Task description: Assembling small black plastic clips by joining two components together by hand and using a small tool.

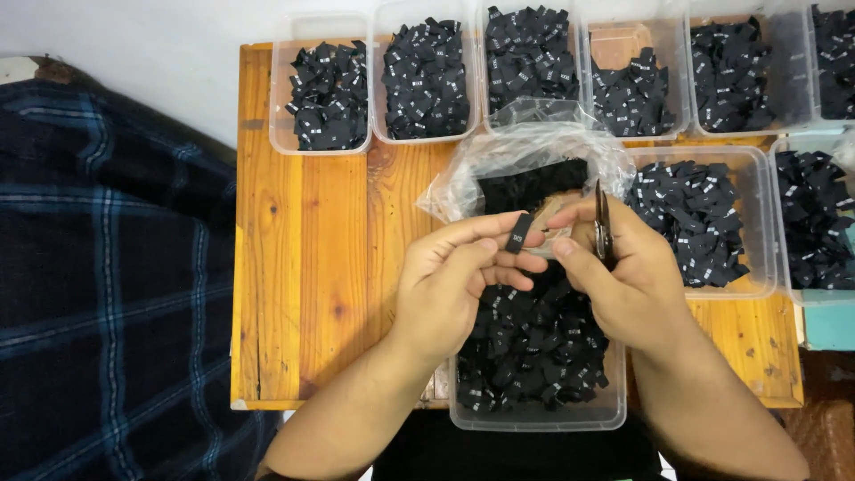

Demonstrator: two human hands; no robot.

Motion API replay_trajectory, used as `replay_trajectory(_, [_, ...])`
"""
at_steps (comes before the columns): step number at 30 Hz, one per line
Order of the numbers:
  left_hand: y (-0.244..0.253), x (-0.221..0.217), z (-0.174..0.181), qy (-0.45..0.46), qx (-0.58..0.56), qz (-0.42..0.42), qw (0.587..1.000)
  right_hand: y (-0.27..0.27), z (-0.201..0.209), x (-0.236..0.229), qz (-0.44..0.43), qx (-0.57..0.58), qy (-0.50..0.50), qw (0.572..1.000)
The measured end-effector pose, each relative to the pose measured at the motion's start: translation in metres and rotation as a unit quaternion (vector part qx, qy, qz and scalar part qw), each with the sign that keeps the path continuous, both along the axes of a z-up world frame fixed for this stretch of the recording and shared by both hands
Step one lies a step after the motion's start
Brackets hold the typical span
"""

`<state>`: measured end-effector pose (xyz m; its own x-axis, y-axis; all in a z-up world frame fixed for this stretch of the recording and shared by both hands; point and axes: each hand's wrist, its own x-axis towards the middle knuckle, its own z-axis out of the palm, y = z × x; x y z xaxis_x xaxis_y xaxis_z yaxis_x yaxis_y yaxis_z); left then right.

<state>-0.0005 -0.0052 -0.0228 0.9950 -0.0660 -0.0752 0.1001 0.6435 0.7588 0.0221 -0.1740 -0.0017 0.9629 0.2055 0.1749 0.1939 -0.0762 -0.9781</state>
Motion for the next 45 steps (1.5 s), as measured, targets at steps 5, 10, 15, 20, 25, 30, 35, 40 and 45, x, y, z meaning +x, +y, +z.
replay_trajectory(5, [0.0, -0.001, -0.009, 0.006, -0.048, -0.024, 0.999, -0.005, -0.01, 0.001, -0.008, -0.03, -0.01, 0.999])
replay_trajectory(10, [0.001, 0.0, -0.007, -0.014, -0.017, -0.056, 0.998, -0.005, -0.011, 0.002, -0.027, -0.032, 0.034, 0.999])
replay_trajectory(15, [0.001, -0.003, 0.004, -0.034, 0.008, -0.059, 0.998, -0.012, -0.019, 0.006, -0.034, -0.037, 0.052, 0.997])
replay_trajectory(20, [0.001, -0.004, 0.003, -0.075, 0.056, -0.061, 0.994, -0.008, -0.02, 0.004, -0.045, -0.011, 0.059, 0.997])
replay_trajectory(25, [0.007, -0.008, 0.026, -0.105, 0.266, -0.031, 0.958, -0.02, -0.018, -0.002, -0.051, -0.107, 0.039, 0.992])
replay_trajectory(30, [0.01, 0.0, 0.032, -0.224, 0.382, 0.088, 0.892, -0.063, 0.003, 0.008, -0.12, -0.154, 0.017, 0.981])
replay_trajectory(35, [0.01, 0.002, 0.026, -0.235, 0.378, 0.137, 0.885, -0.138, 0.03, 0.034, -0.198, -0.305, 0.052, 0.93])
replay_trajectory(40, [0.007, 0.003, 0.019, -0.252, 0.371, 0.187, 0.874, -0.226, 0.002, 0.078, -0.327, -0.437, 0.106, 0.831])
replay_trajectory(45, [0.007, 0.006, 0.018, -0.268, 0.4, 0.167, 0.861, -0.242, -0.005, 0.1, -0.345, -0.425, 0.197, 0.814])
